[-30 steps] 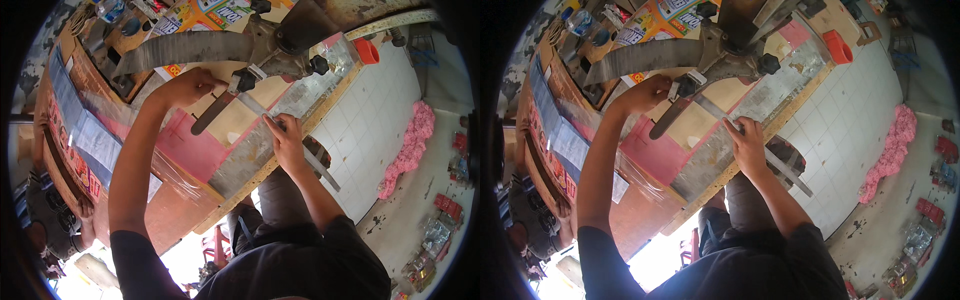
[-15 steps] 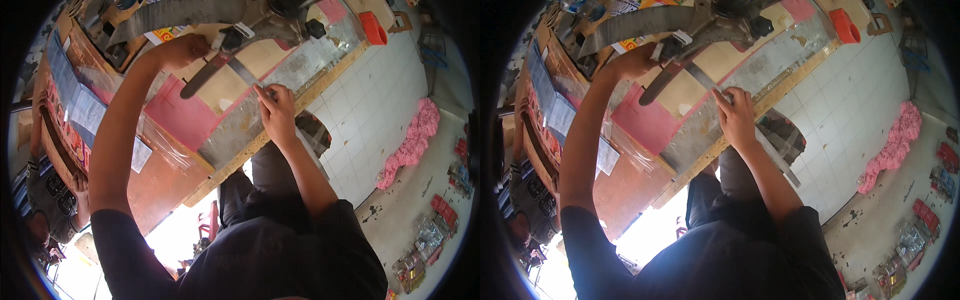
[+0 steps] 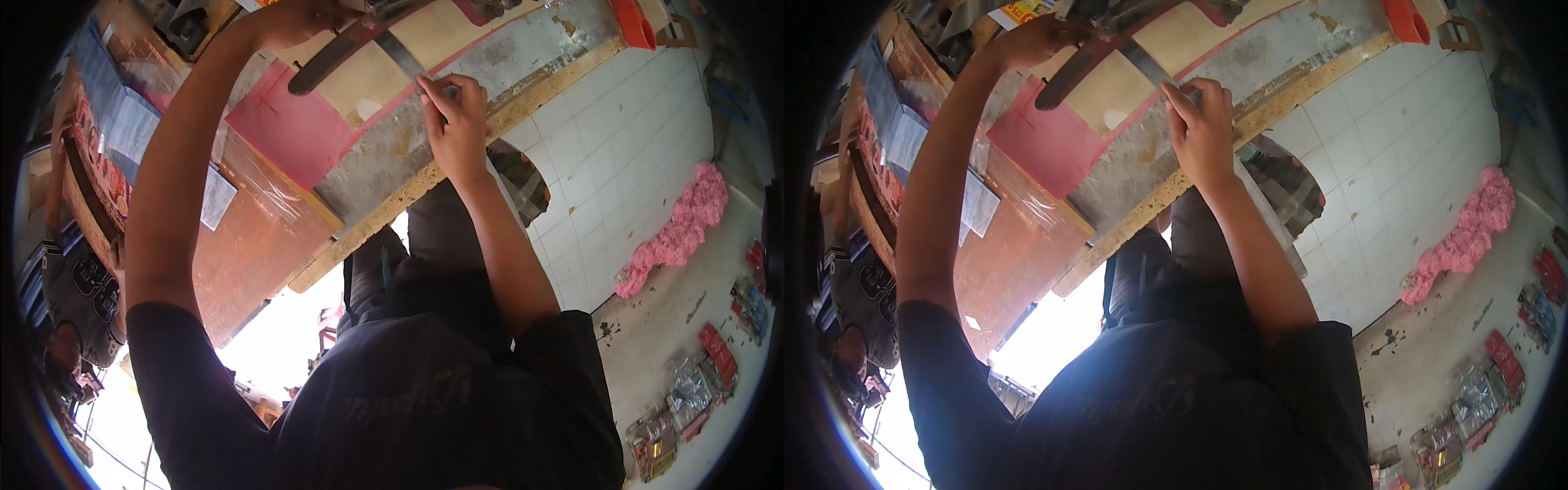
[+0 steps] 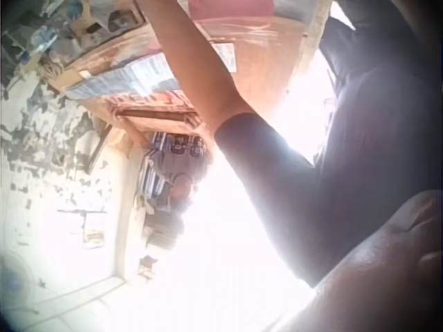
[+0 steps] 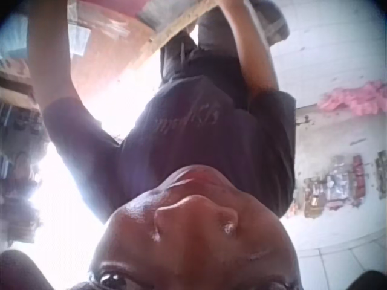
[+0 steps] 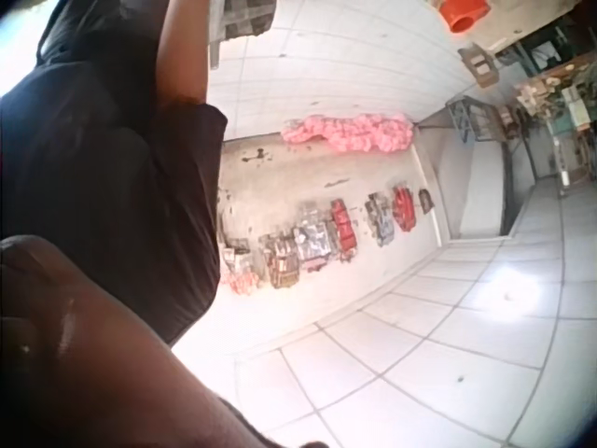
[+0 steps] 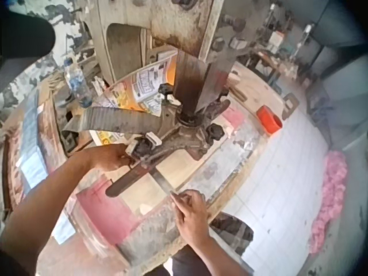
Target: The person prepares a mechanical press by applying tape to a wooden board, positioning it on a workbench, and using pliers and a metal ruler to adjust the press head components.
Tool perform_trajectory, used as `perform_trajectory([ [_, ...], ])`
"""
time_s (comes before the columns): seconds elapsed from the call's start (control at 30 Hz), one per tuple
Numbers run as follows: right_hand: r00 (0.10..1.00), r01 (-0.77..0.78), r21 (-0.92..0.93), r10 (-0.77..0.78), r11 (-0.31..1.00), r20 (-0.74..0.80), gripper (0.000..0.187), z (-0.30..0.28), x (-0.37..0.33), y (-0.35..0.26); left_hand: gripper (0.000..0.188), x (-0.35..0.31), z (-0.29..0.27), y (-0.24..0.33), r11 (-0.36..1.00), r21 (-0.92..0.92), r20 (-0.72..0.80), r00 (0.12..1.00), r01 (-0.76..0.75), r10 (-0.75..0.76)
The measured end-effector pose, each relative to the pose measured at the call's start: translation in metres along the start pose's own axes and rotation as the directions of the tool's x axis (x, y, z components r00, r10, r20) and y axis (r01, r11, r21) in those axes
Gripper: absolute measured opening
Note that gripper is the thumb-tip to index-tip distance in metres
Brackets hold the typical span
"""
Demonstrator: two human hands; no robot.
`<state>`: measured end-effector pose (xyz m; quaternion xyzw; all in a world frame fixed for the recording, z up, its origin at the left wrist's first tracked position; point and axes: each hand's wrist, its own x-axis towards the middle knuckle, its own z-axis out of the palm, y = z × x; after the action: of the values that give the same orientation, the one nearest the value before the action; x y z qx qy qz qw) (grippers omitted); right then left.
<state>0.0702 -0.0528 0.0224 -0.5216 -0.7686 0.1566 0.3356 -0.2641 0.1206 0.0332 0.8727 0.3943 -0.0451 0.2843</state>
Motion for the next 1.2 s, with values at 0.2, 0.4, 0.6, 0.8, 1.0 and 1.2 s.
perform_trajectory([
  [0.2, 0.998, 0.027, 0.042, -0.025, 0.999, -0.049, 0.035, 0.006, -0.001, 0.011, 0.043, 0.009, -0.013, 0.015, 0.964, -0.239, 0.026, 0.993, 0.119, -0.116],
  [0.4, 0.997, 0.041, 0.039, -0.039, 0.998, -0.061, 0.037, 0.006, 0.001, 0.009, 0.042, 0.006, -0.011, 0.009, 0.944, -0.249, 0.079, 0.976, 0.216, -0.202],
  [0.6, 0.995, 0.068, 0.055, -0.064, 0.996, -0.075, 0.036, 0.008, 0.002, 0.010, 0.044, -0.002, 0.013, -0.040, 0.973, 0.217, 0.027, 0.997, -0.074, 0.069],
  [0.8, 0.995, 0.072, 0.042, -0.069, 0.997, -0.079, 0.036, 0.007, 0.003, 0.012, 0.046, -0.001, 0.019, -0.055, 0.938, 0.288, -0.037, 0.976, -0.194, 0.214],
  [1.0, 0.995, 0.063, 0.036, -0.060, 0.997, -0.078, 0.035, 0.002, 0.007, 0.016, 0.050, 0.003, 0.012, -0.047, 0.949, 0.315, 0.073, 0.997, -0.001, -0.023],
  [1.2, 0.995, 0.063, 0.037, -0.060, 0.997, -0.079, 0.034, 0.001, 0.007, 0.019, 0.048, 0.004, 0.014, -0.049, 0.954, 0.286, 0.096, 0.988, 0.088, -0.120],
])
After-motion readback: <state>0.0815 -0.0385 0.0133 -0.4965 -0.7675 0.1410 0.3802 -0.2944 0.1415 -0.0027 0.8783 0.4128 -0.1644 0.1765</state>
